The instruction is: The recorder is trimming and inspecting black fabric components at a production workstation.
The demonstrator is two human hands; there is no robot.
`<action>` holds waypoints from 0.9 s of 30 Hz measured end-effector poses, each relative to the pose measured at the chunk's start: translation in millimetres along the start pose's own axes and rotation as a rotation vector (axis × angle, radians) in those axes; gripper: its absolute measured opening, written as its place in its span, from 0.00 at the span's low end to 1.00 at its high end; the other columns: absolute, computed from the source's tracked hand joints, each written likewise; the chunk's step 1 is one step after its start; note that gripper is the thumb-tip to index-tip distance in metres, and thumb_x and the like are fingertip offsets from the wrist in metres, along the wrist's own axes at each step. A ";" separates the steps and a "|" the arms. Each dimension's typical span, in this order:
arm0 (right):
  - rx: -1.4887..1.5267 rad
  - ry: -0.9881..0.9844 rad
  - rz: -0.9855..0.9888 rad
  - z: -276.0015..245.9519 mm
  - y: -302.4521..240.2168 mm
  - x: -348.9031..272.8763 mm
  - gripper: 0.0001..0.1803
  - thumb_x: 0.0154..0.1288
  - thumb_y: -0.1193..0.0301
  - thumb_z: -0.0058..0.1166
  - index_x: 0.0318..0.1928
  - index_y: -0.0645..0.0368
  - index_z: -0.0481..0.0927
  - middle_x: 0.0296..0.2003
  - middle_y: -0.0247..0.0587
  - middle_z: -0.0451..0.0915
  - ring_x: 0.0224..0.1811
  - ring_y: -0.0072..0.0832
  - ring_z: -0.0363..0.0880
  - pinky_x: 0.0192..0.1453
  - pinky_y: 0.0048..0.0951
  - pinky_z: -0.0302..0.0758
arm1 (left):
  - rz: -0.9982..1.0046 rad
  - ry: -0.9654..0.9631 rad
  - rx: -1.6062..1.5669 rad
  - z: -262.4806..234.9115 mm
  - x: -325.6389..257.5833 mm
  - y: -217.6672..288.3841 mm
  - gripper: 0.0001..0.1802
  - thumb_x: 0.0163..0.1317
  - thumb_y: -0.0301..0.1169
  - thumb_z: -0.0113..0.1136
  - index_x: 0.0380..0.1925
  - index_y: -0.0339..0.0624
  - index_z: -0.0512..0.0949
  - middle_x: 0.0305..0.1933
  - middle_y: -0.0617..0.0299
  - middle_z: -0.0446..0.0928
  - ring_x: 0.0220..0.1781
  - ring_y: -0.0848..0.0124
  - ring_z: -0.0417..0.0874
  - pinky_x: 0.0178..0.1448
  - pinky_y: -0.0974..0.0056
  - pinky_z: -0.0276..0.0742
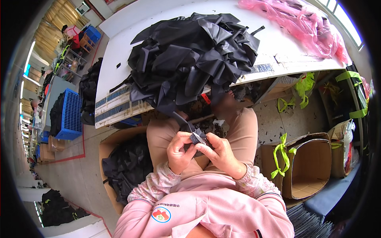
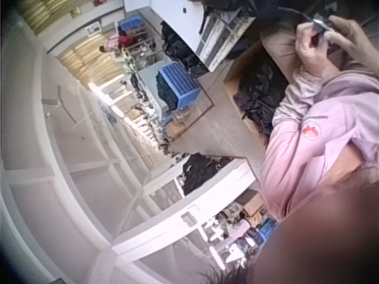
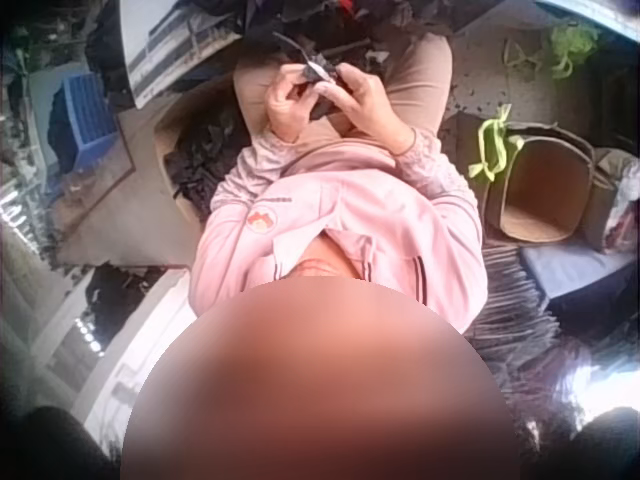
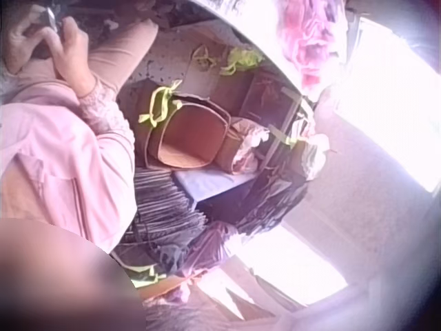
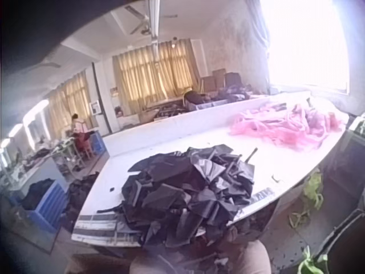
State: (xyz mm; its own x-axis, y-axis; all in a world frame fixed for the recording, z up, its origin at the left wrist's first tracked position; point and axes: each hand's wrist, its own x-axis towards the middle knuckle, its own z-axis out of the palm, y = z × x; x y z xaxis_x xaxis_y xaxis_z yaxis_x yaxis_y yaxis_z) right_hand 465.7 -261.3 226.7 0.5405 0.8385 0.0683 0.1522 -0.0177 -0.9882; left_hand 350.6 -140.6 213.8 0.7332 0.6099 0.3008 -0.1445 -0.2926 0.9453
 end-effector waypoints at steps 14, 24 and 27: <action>-0.048 -0.123 0.072 -28.8 -8.4 0.7 0.18 0.64 0.64 0.62 0.29 0.65 0.71 0.18 0.34 0.60 0.23 0.18 0.56 0.23 0.27 0.59 | -0.224 -0.288 -0.372 -23.0 20.7 5.7 0.06 0.60 0.14 0.55 0.37 0.31 0.77 0.42 0.63 0.73 0.45 0.76 0.76 0.52 0.71 0.72; -0.422 -0.245 -0.168 -48.1 -15.4 5.3 0.20 0.60 0.58 0.63 0.29 0.63 0.72 0.16 0.48 0.72 0.17 0.46 0.72 0.23 0.37 0.67 | -0.438 -0.548 -0.431 -33.9 25.6 5.6 0.05 0.58 0.18 0.59 0.35 0.32 0.78 0.40 0.64 0.73 0.40 0.78 0.74 0.45 0.72 0.70; -0.484 -0.269 -0.176 -49.2 -18.2 5.1 0.21 0.60 0.57 0.63 0.28 0.62 0.72 0.16 0.49 0.73 0.21 0.49 0.75 0.23 0.39 0.68 | -0.447 -0.611 -0.389 -34.2 27.0 5.6 0.05 0.57 0.17 0.59 0.35 0.33 0.78 0.39 0.64 0.72 0.39 0.78 0.72 0.44 0.72 0.69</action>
State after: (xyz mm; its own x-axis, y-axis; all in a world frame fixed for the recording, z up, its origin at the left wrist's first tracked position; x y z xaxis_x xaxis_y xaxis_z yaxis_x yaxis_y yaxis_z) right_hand 506.5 -283.5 251.8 0.2526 0.9593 0.1264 0.6159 -0.0587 -0.7856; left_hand 346.9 -100.7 231.5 0.9894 0.0703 -0.1268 0.1083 0.2230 0.9688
